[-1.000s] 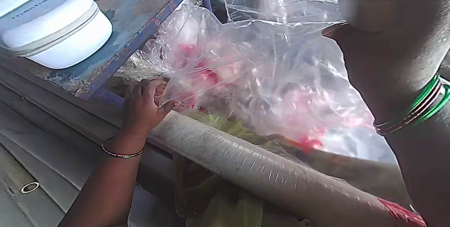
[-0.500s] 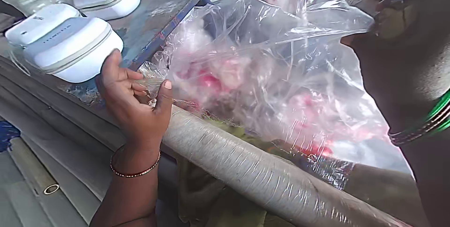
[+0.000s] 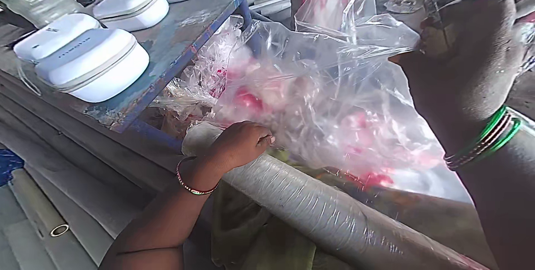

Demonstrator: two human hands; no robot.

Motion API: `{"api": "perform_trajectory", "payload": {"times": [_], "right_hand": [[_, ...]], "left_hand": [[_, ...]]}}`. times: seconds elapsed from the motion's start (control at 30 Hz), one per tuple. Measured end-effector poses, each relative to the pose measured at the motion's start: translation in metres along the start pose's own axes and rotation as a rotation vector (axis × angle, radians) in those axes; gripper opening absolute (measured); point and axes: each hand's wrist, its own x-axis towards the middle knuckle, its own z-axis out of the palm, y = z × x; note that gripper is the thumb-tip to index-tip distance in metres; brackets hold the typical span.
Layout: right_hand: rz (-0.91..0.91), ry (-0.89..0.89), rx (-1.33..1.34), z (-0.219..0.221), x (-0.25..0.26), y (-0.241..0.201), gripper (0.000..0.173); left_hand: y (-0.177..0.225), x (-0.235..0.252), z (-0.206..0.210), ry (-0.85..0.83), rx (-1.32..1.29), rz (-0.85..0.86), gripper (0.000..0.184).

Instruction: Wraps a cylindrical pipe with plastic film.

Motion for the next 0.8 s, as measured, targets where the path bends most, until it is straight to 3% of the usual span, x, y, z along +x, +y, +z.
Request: {"api": "perform_trajectory", "payload": {"times": [0.13,0.23,0.37,0.57,0.7,0.8], "right_hand": [[0.059,-0.028,-0.022,0.002,0.001,0.003,0.044],[0.103,-0.078,-0.055,0.007,0.003,0.011,0.045],[0.232,-0.281,-0.084,0.02,0.006,0.031,0.041],[0.511,-0.603,0.161,0.032,0.013,0.066,0.041],[0.668,-0.558,0.376,0.026,0.017,0.079,0.036],[0.757,-0.418,0.405,0.023,0.021,0.093,0.023]], "left_hand": [[0.002,0.017,0.002,-0.067,-0.197,-0.163,0.031],[-0.009,0.025,0.016,-0.018,-0.458,-0.171,0.027],[-0.023,0.034,0.038,-0.026,-0.676,-0.13,0.025],[-0.024,0.041,0.041,-0.103,-0.689,-0.151,0.026],[-0.025,0.044,0.042,-0.078,-0.665,-0.122,0.026],[-0.033,0.05,0.049,-0.068,-0.625,-0.091,0.028]]}}
